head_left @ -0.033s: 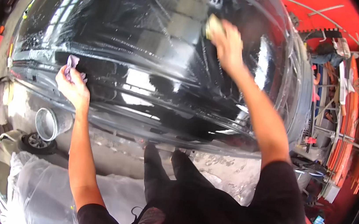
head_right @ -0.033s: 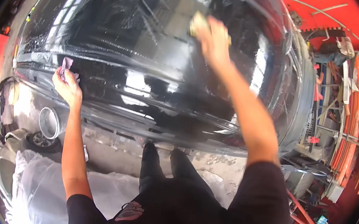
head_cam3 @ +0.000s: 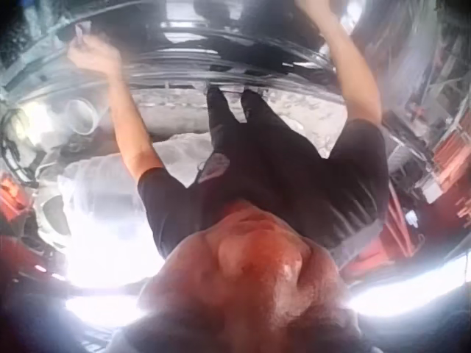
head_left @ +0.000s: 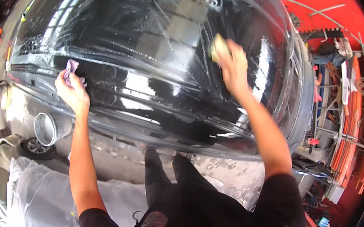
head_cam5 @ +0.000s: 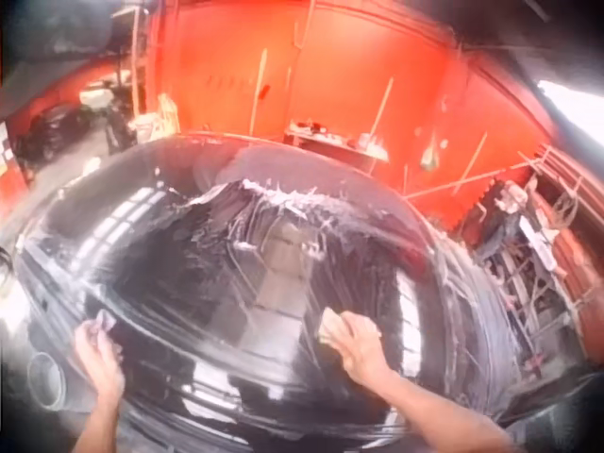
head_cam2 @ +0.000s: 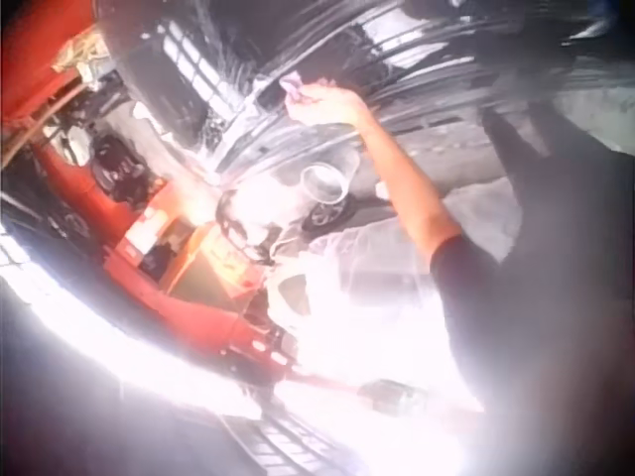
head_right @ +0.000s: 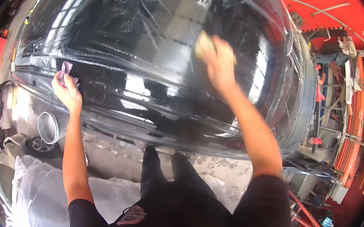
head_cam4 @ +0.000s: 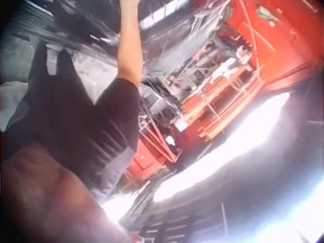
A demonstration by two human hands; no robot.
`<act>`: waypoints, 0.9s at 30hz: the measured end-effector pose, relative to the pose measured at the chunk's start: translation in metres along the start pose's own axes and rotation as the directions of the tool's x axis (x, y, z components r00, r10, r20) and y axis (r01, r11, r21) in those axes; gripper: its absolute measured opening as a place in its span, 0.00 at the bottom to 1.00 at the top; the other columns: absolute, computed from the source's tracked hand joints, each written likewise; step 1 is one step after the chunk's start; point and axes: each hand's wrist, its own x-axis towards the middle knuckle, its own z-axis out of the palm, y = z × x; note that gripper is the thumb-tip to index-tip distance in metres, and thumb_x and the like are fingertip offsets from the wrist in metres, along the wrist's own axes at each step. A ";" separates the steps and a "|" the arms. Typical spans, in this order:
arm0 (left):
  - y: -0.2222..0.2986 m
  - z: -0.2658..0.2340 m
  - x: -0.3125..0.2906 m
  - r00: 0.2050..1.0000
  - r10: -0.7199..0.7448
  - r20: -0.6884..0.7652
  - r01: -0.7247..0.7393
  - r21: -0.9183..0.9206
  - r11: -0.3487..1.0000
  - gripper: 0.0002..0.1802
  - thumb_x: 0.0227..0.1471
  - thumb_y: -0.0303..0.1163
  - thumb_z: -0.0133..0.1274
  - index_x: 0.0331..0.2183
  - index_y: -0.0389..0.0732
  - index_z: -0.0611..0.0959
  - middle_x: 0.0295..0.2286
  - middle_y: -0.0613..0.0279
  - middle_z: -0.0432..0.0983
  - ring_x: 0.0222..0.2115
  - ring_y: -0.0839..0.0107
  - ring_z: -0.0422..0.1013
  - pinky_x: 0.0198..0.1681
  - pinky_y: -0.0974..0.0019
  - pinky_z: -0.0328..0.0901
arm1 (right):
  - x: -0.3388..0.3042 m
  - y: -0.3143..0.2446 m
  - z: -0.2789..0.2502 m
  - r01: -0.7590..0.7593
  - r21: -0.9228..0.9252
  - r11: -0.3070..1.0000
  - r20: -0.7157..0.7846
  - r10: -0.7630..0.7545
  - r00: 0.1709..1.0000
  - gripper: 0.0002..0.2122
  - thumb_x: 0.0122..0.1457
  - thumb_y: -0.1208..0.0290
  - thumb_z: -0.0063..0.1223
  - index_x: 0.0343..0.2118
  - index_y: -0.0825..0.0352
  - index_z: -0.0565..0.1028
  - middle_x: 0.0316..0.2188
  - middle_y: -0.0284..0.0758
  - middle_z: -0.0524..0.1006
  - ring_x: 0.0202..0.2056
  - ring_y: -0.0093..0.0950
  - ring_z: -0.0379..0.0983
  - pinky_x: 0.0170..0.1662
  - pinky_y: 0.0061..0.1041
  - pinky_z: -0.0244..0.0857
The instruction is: The person scrubs the hood of a black car with a yellow sponge and a purple cloth, applying a white cleaning substance. They wipe the surface in circular and linear motions, occasionally pausing to inspect the sponge or cloth. The task involves repetitive scrubbing and wiping of the car's hood.
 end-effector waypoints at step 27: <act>-0.013 0.021 -0.003 0.990 -0.095 0.100 0.092 0.031 0.995 0.24 0.70 0.40 0.54 0.54 0.29 0.77 0.43 0.49 0.77 0.41 0.62 0.75 0.48 0.59 0.70 | 0.085 0.170 -0.008 -0.460 -0.310 0.832 -0.117 0.447 0.887 0.16 0.62 0.70 0.60 0.53 0.62 0.79 0.50 0.50 0.76 0.51 0.53 0.73 0.53 0.51 0.69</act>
